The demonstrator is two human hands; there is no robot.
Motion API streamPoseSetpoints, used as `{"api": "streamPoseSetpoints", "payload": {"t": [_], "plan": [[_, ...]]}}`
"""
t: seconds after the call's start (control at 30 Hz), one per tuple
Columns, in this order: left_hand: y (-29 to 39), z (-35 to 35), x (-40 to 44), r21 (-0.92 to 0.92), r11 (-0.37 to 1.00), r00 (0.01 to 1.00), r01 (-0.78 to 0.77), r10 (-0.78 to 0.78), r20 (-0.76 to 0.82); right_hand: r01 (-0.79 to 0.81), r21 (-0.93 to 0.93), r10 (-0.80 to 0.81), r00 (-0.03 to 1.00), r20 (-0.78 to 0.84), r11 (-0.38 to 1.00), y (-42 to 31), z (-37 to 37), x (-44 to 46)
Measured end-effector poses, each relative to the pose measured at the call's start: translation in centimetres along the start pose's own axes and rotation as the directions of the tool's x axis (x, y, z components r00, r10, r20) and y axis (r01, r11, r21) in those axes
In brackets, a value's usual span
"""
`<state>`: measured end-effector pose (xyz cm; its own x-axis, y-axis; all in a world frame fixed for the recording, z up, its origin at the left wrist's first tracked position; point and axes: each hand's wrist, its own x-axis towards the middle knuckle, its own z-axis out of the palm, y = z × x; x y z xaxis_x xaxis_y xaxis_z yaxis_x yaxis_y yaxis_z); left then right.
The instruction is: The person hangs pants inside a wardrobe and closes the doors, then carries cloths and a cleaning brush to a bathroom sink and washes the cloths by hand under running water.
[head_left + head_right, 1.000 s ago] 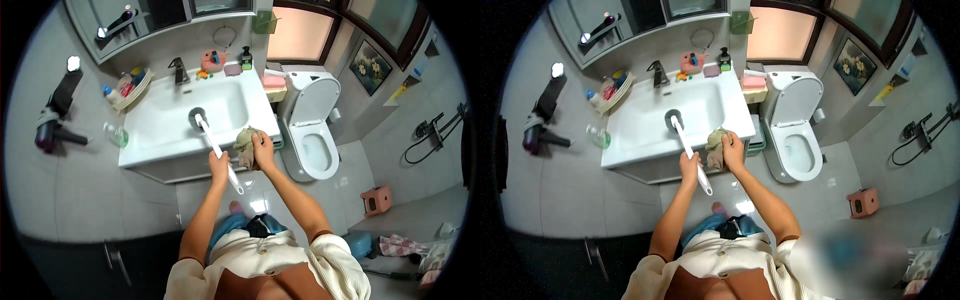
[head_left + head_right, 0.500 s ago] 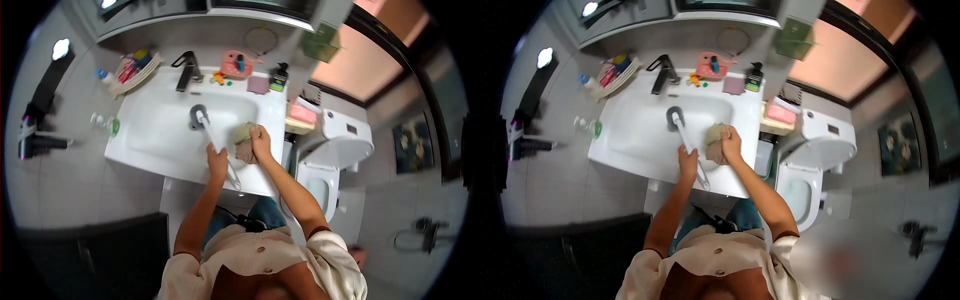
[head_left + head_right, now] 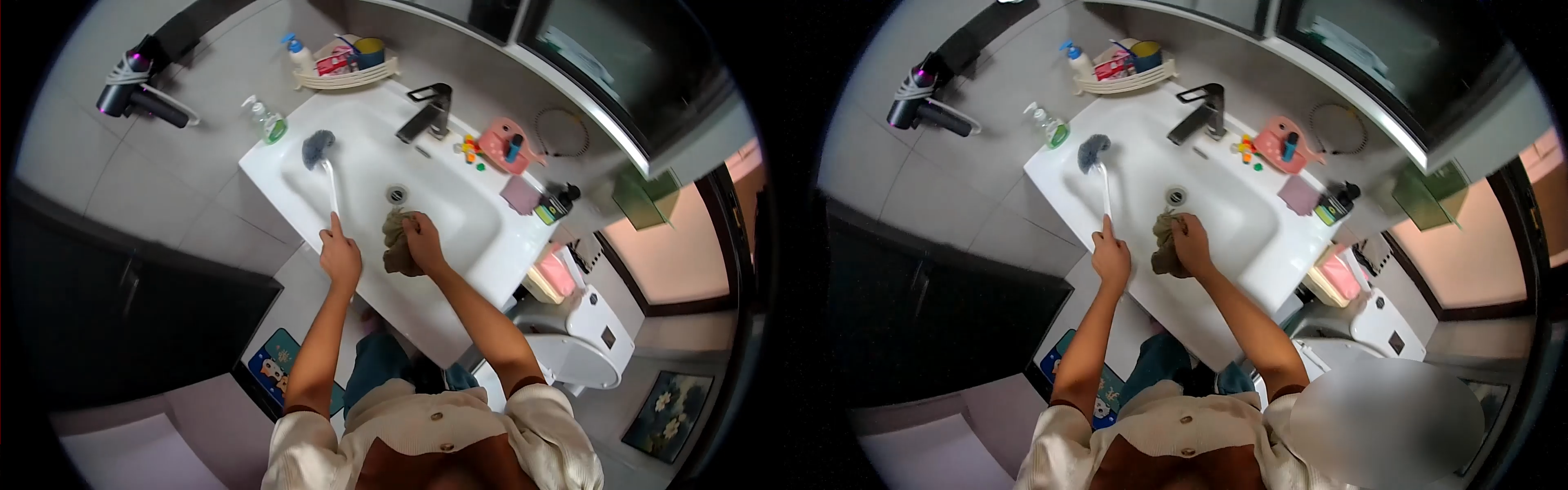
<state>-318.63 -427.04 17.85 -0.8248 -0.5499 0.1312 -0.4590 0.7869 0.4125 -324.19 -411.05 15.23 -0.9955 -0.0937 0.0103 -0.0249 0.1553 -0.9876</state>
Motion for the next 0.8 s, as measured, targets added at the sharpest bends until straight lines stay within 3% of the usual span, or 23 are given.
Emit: {"api": "streamPoseSetpoints", "payload": {"t": [0.13,0.37,0.57,0.8], "plan": [[-4.9,-0.7,5.4,0.115,0.991,0.996,-0.065,0.071,-0.052,-0.023,-0.059,0.032,0.988,0.151,0.998,-2.4,7.1,3.0],[-11.4,0.4,16.0,0.142,0.966,0.974,-0.215,0.222,-0.041,0.044,-0.102,-0.031,0.991,0.130,0.994,-1.8,18.1,9.0],[-13.3,1.9,21.9,0.253,0.922,0.945,-0.293,0.319,-0.068,0.007,-0.090,0.001,0.996,0.094,0.996,-1.1,20.7,11.8],[-13.6,2.9,24.0,0.383,0.902,0.962,-0.197,0.253,-0.101,-0.029,-0.059,0.033,0.996,0.078,0.998,0.1,20.9,12.6]]}}
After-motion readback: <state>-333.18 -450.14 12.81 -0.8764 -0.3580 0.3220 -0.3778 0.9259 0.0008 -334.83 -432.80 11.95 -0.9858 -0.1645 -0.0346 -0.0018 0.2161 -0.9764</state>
